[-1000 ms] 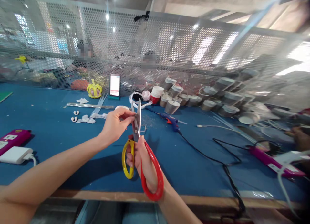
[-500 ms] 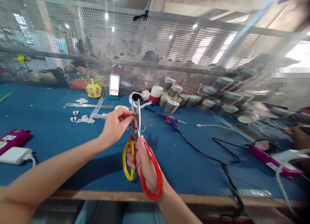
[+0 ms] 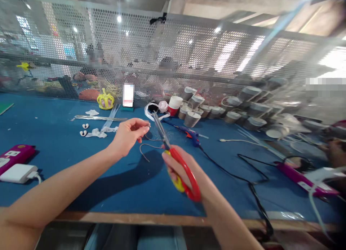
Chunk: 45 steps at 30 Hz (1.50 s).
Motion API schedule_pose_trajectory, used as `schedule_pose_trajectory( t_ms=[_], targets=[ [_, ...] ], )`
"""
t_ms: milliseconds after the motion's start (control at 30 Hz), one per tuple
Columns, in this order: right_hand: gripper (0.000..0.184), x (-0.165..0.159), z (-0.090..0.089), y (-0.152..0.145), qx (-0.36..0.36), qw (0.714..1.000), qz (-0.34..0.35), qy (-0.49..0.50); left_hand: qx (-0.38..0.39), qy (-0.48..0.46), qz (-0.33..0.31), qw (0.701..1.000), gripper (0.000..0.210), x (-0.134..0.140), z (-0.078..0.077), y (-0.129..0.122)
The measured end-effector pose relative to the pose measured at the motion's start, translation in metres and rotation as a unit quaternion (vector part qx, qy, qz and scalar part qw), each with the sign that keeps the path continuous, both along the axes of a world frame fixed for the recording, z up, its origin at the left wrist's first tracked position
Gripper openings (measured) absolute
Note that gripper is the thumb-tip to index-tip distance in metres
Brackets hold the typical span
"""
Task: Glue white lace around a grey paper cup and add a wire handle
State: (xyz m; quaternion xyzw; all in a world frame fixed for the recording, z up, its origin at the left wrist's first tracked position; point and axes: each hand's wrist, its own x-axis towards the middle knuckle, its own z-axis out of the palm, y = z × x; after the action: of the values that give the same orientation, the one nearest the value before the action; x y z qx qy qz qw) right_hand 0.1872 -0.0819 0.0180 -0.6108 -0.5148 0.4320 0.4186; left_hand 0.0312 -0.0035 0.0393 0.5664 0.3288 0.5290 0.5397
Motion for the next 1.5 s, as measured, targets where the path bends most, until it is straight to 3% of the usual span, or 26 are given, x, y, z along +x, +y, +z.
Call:
schedule_pose_trajectory(
  t_ms=[67,167,300,400,467,500,567,600,667,800,1067,1500],
  targets=[
    [0.042,0.025,0.000,0.017,0.037,0.972,-0.066,-0.222,-0.021,-0.010,-0.013,1.000,0.009,-0.001,0.001,0.001],
    [0.045,0.052,-0.007,0.040,-0.023,0.862,-0.082,-0.500,-0.053,-0.018,-0.031,0.998,0.010,0.000,0.000,0.001],
    [0.044,0.061,-0.014,0.049,-0.069,0.833,-0.060,-0.546,-0.104,-0.002,-0.057,0.993,0.011,0.002,-0.003,0.003],
    [0.039,0.057,-0.003,0.044,-0.062,0.823,-0.026,-0.564,-0.145,0.004,-0.099,0.985,0.012,0.003,-0.004,0.002],
    [0.035,0.051,0.009,0.039,-0.017,0.838,0.003,-0.545,-0.177,0.008,-0.135,0.975,0.015,0.003,-0.005,0.001],
    [0.032,0.046,0.015,0.036,0.055,0.870,0.030,-0.489,-0.193,0.007,-0.153,0.969,0.016,0.003,-0.005,0.000],
    [0.035,0.036,0.025,0.033,0.170,0.933,0.087,-0.306,-0.224,0.001,-0.190,0.956,0.020,0.003,-0.004,-0.002],
    [0.035,0.031,0.027,0.032,0.195,0.948,0.119,-0.223,-0.236,-0.005,-0.207,0.949,0.021,0.003,-0.004,-0.003],
    [0.031,0.021,0.029,0.032,0.211,0.958,0.157,-0.111,-0.254,-0.013,-0.239,0.937,0.023,0.002,-0.004,-0.004],
    [0.022,0.013,0.024,0.035,0.174,0.965,0.196,0.000,-0.271,-0.017,-0.263,0.926,0.022,0.001,-0.003,-0.006],
    [0.016,0.015,0.020,0.032,0.159,0.966,0.199,0.043,-0.278,0.003,-0.274,0.921,0.020,0.002,-0.006,-0.004],
    [0.008,0.005,0.006,0.030,0.196,0.977,0.077,0.042,-0.207,0.021,-0.190,0.959,0.017,0.010,-0.013,-0.011]
  ],
)
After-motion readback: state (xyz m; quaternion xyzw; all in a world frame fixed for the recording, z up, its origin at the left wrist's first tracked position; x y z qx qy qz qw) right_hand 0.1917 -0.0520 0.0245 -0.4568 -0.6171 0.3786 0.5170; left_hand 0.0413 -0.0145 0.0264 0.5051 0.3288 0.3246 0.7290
